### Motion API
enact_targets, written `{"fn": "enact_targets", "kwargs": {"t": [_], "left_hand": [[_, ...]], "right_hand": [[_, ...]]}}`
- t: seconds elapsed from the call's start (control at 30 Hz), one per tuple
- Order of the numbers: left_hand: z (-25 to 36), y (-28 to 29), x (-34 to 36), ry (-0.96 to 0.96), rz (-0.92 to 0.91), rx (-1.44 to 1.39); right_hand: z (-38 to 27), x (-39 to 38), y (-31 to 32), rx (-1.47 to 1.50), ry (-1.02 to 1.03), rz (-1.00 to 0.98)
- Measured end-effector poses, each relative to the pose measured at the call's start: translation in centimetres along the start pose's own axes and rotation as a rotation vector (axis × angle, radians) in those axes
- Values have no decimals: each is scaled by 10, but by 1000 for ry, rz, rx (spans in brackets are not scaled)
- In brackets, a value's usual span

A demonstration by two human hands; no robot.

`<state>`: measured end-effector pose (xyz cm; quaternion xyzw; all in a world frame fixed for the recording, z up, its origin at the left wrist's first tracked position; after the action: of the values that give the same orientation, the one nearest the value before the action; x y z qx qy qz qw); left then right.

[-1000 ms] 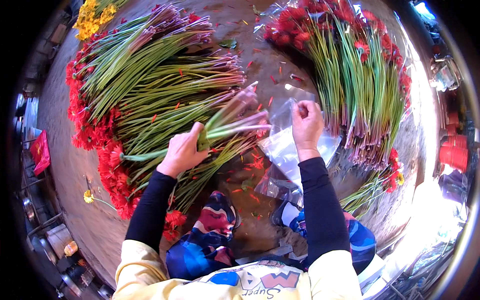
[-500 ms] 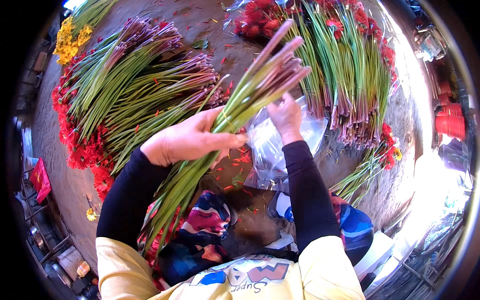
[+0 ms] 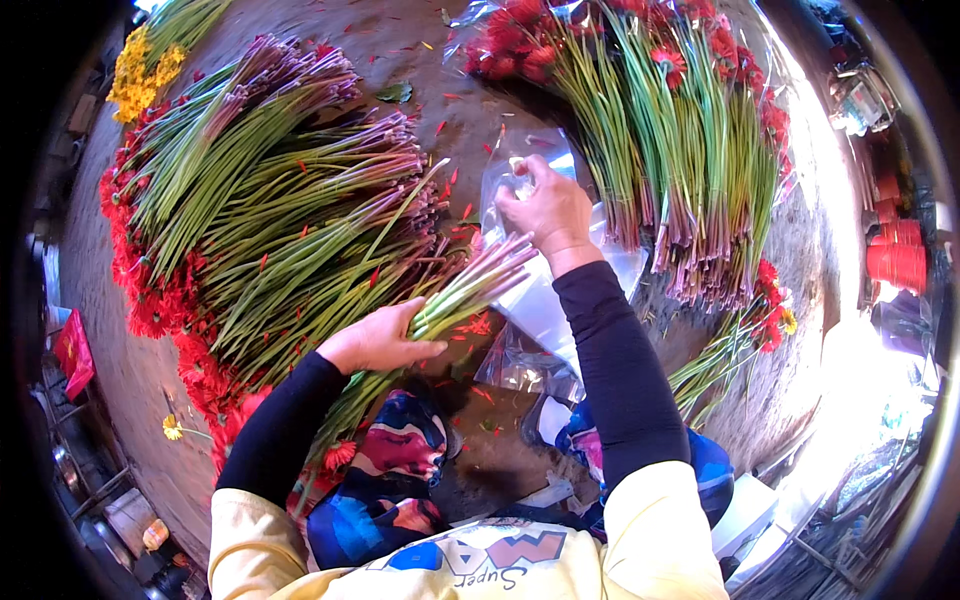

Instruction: The person places bunches of red flowers into clear plastic sleeves by hand, gathering the stems and pulling the sleeve over the blooms.

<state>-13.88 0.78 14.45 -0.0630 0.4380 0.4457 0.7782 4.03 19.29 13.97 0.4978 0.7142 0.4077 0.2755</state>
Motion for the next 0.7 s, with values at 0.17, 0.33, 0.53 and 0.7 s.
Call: {"fn": "enact_targets", "kwargs": {"t": [0.17, 0.33, 0.53, 0.7], "left_hand": [[-20, -8, 20, 59, 151, -34], [-2, -16, 18, -67, 199, 164], [-30, -17, 30, 43, 222, 178], [-53, -12, 44, 128, 77, -375]], "right_hand": [[6, -5, -6, -23, -84, -128], [59, 11, -28, 303, -208, -95], [-8, -28, -23, 48, -90, -90], [-7, -57, -31, 57, 93, 87]]}}
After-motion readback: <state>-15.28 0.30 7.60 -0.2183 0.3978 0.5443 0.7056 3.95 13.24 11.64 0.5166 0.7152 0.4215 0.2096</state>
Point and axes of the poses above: each hand's wrist, its own x-axis towards the middle knuckle, its own y-axis out of the back of the hand, z = x × y, the point moved 2 cm from there along x, towards the middle knuckle, and after that the axes turned 6 degrees about y, right-handed, at the moved point
